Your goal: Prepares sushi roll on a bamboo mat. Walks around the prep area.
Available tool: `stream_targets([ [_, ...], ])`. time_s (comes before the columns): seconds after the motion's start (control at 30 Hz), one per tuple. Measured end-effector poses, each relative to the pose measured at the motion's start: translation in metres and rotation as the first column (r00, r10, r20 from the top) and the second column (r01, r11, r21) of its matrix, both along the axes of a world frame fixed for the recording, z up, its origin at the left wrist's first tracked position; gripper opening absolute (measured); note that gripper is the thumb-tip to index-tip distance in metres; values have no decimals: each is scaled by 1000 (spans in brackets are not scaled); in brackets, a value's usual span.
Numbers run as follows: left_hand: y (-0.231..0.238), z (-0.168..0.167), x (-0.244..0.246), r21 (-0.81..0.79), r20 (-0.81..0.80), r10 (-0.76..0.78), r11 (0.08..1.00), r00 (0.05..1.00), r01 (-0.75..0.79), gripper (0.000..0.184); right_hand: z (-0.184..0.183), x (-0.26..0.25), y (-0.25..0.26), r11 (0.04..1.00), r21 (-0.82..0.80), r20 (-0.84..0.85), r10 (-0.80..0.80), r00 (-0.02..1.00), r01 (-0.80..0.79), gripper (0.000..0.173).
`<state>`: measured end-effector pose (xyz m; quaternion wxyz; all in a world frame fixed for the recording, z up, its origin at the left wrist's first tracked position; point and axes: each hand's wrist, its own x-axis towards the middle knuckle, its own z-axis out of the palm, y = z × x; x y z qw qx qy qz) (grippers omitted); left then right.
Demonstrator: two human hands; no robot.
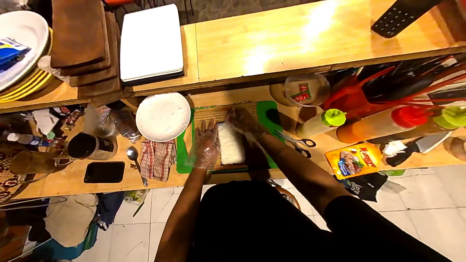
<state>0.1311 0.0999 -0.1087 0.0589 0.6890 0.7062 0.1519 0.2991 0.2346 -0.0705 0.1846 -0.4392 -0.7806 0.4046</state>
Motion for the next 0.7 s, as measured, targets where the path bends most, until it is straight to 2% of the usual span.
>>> stream_targets([
  [0.07, -2, 5, 1, -26, 3, 5, 1000, 1000, -5, 51, 3, 4, 5, 998, -64, -71, -11, 997, 7, 17],
  [0.2, -4, 3, 2, -10, 23, -10, 1000, 1000, 10, 53, -9, 1, 6, 996, 84, 114, 19, 993, -29, 19],
  [0.27, -5, 2, 1, -20, 8, -14, 1000, 1000, 14, 53, -16, -1, 8, 990, 134, 147, 29, 989, -49, 22],
  [0.43, -5, 6, 1, -20, 14, -10, 1000, 1000, 10, 53, 2, 3, 15, 994, 58, -26, 98, 995, -96, 13],
  [0.6, -8, 7, 1, -28, 16, -32, 999, 999, 32, 53, -1, -7, 7, 992, 92, 141, 72, 987, -85, 21],
  [0.7, -9, 5, 1, -3, 19, -37, 999, 999, 37, 53, -1, 1, 12, 998, -18, -15, 54, 998, -54, 15],
])
